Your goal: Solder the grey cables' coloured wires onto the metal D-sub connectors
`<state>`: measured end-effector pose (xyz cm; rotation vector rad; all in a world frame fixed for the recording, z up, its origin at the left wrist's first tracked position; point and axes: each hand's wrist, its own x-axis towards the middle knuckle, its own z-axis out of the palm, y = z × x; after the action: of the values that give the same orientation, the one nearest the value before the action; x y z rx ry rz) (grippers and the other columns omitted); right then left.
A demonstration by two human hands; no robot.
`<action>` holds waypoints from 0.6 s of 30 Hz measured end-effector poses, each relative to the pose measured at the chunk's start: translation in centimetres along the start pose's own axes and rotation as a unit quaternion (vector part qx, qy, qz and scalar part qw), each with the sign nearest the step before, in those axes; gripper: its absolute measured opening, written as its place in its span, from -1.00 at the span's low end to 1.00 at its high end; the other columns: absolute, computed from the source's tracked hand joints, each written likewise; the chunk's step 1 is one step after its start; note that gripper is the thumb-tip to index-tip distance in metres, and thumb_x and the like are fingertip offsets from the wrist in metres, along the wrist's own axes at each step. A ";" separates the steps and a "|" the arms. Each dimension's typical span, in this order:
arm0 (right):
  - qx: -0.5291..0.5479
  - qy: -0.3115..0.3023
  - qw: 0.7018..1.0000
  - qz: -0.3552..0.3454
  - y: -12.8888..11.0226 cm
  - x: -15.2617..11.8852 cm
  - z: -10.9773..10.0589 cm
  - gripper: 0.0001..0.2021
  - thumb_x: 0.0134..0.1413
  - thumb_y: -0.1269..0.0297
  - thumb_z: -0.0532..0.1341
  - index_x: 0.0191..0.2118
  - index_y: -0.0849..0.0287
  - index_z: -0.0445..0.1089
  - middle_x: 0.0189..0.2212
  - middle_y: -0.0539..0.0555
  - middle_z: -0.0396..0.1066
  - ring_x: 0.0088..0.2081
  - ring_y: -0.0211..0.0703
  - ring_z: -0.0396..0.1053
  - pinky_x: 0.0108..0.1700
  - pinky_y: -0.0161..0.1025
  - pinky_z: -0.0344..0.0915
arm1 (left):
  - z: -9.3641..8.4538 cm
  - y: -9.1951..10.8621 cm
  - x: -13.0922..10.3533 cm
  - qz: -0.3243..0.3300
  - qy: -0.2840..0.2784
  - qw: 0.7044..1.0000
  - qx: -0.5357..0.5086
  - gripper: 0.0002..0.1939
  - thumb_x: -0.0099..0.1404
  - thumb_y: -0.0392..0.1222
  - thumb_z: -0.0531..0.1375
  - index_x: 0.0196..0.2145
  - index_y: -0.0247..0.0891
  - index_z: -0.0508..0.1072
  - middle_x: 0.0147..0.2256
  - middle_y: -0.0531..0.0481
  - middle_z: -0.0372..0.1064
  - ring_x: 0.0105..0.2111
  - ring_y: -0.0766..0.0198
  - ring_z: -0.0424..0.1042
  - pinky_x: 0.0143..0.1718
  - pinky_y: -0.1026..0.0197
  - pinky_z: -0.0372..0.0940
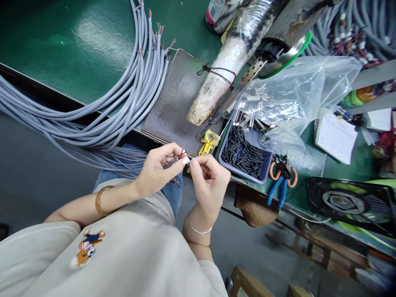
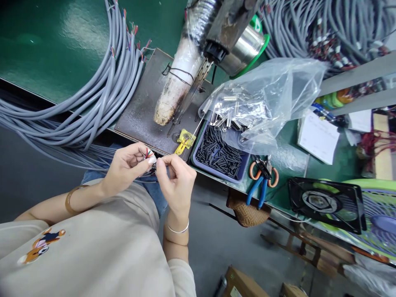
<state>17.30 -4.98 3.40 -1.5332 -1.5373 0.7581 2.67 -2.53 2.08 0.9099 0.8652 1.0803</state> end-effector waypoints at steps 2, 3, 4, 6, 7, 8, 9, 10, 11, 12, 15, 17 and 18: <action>-0.012 -0.016 1.000 -0.023 0.0 -0.1 0.1 -0.74 0.26 0.24 0.24 -0.47 0.15 0.37 -0.63 -0.16 0.14 -0.60 -0.41 -0.02 -0.50 -0.30 -0.01 | -0.1 0.1 0.1 -0.024 0.016 0.999 -0.031 -0.75 0.22 -0.17 0.38 -0.40 -0.28 0.37 -0.54 0.16 0.26 -0.61 0.51 0.17 -0.59 0.43 0.14; -0.013 -0.023 0.999 -0.029 0.0 -0.2 0.1 -0.74 0.26 0.25 0.25 -0.48 0.15 0.37 -0.63 -0.17 0.12 -0.60 -0.41 -0.04 -0.50 -0.30 -0.01 | -0.1 0.2 0.2 -0.036 0.023 0.998 -0.044 -0.72 0.20 -0.15 0.40 -0.41 -0.27 0.35 -0.56 0.18 0.24 -0.63 0.52 0.14 -0.62 0.43 0.10; -0.009 -0.021 0.999 -0.030 0.0 -0.3 0.0 -0.74 0.25 0.25 0.26 -0.49 0.15 0.38 -0.64 -0.17 0.12 -0.60 -0.41 -0.04 -0.50 -0.30 -0.02 | -0.2 0.2 0.3 -0.047 0.028 0.997 -0.054 -0.70 0.18 -0.15 0.40 -0.42 -0.26 0.34 -0.58 0.19 0.22 -0.65 0.52 0.13 -0.65 0.43 0.09; 0.008 0.014 1.000 -0.017 0.1 -0.3 -0.1 -0.74 0.26 0.22 0.26 -0.47 0.14 0.41 -0.64 -0.16 0.15 -0.61 -0.40 -0.01 -0.52 -0.30 -0.01 | -0.3 0.3 0.5 -0.059 0.026 0.996 -0.068 -0.71 0.17 -0.16 0.41 -0.42 -0.27 0.34 -0.59 0.18 0.24 -0.66 0.51 0.13 -0.67 0.44 0.08; 0.018 0.040 0.999 -0.008 0.1 -0.2 -0.2 -0.75 0.28 0.19 0.25 -0.44 0.13 0.43 -0.63 -0.15 0.17 -0.61 -0.39 0.02 -0.52 -0.30 0.01 | -0.3 0.3 0.5 -0.062 0.022 0.995 -0.071 -0.72 0.16 -0.17 0.41 -0.42 -0.27 0.35 -0.59 0.18 0.25 -0.66 0.51 0.14 -0.67 0.44 0.08; 0.025 0.061 0.998 -0.002 0.1 -0.1 -0.2 -0.76 0.29 0.17 0.24 -0.40 0.13 0.45 -0.62 -0.14 0.20 -0.61 -0.38 0.04 -0.52 -0.30 0.02 | -0.3 0.2 0.6 -0.062 0.017 0.995 -0.072 -0.73 0.16 -0.19 0.41 -0.42 -0.27 0.36 -0.59 0.17 0.26 -0.65 0.51 0.14 -0.66 0.44 0.08; 0.027 0.070 0.997 0.000 0.1 0.1 -0.2 -0.76 0.30 0.15 0.23 -0.37 0.13 0.47 -0.61 -0.13 0.22 -0.60 -0.37 0.06 -0.52 -0.30 0.03 | -0.3 0.2 0.6 -0.059 0.011 0.996 -0.070 -0.74 0.15 -0.20 0.41 -0.42 -0.28 0.36 -0.58 0.17 0.27 -0.64 0.51 0.14 -0.66 0.44 0.07; 0.023 0.062 0.998 -0.003 0.1 0.3 -0.2 -0.77 0.31 0.15 0.22 -0.35 0.13 0.48 -0.60 -0.13 0.24 -0.60 -0.37 0.06 -0.52 -0.30 0.03 | -0.2 0.2 0.6 -0.053 0.004 0.996 -0.067 -0.75 0.15 -0.22 0.41 -0.43 -0.28 0.37 -0.58 0.17 0.27 -0.64 0.51 0.13 -0.65 0.44 0.06; 0.014 0.043 0.999 -0.010 0.1 0.4 -0.1 -0.77 0.31 0.16 0.22 -0.36 0.13 0.47 -0.60 -0.13 0.25 -0.60 -0.38 0.06 -0.52 -0.30 0.03 | -0.2 0.2 0.6 -0.046 -0.003 0.997 -0.063 -0.75 0.14 -0.23 0.41 -0.43 -0.29 0.38 -0.58 0.17 0.26 -0.64 0.52 0.13 -0.64 0.44 0.06; 0.002 0.020 1.000 -0.021 0.0 0.5 -0.1 -0.76 0.31 0.18 0.21 -0.39 0.13 0.45 -0.60 -0.14 0.24 -0.61 -0.39 0.05 -0.52 -0.31 0.03 | -0.2 0.2 0.6 -0.040 -0.010 0.997 -0.058 -0.75 0.13 -0.24 0.41 -0.44 -0.29 0.38 -0.58 0.18 0.25 -0.63 0.52 0.12 -0.63 0.44 0.07; -0.040 -0.011 0.997 -0.063 0.0 0.4 -0.4 -0.71 0.32 0.23 0.21 -0.47 0.14 0.38 -0.63 -0.15 0.22 -0.62 -0.41 0.06 -0.53 -0.33 0.04 | -0.3 0.3 0.4 -0.037 -0.030 0.998 -0.031 -0.77 0.14 -0.23 0.38 -0.45 -0.29 0.36 -0.54 0.16 0.24 -0.58 0.51 0.14 -0.54 0.42 0.13; -0.067 0.044 0.993 -0.090 0.0 0.2 -1.6 -0.70 0.32 0.20 0.21 -0.46 0.13 0.40 -0.63 -0.13 0.27 -0.62 -0.38 0.13 -0.53 -0.32 0.07 | -0.4 0.3 0.2 -0.047 -0.062 0.997 0.011 -0.80 0.18 -0.22 0.32 -0.45 -0.29 0.35 -0.51 0.14 0.24 -0.54 0.48 0.15 -0.50 0.40 0.12; -0.085 0.088 0.988 -0.098 0.1 0.3 -2.5 -0.70 0.34 0.17 0.20 -0.44 0.13 0.42 -0.61 -0.11 0.31 -0.61 -0.36 0.16 -0.53 -0.31 0.08 | -0.4 0.3 0.0 -0.053 -0.096 0.993 0.038 -0.82 0.19 -0.23 0.29 -0.45 -0.29 0.35 -0.50 0.13 0.23 -0.54 0.47 0.14 -0.50 0.39 0.10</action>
<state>19.56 -5.05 4.59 -1.4989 -1.6231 0.3767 2.16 -2.43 2.16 1.0031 0.7902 0.8568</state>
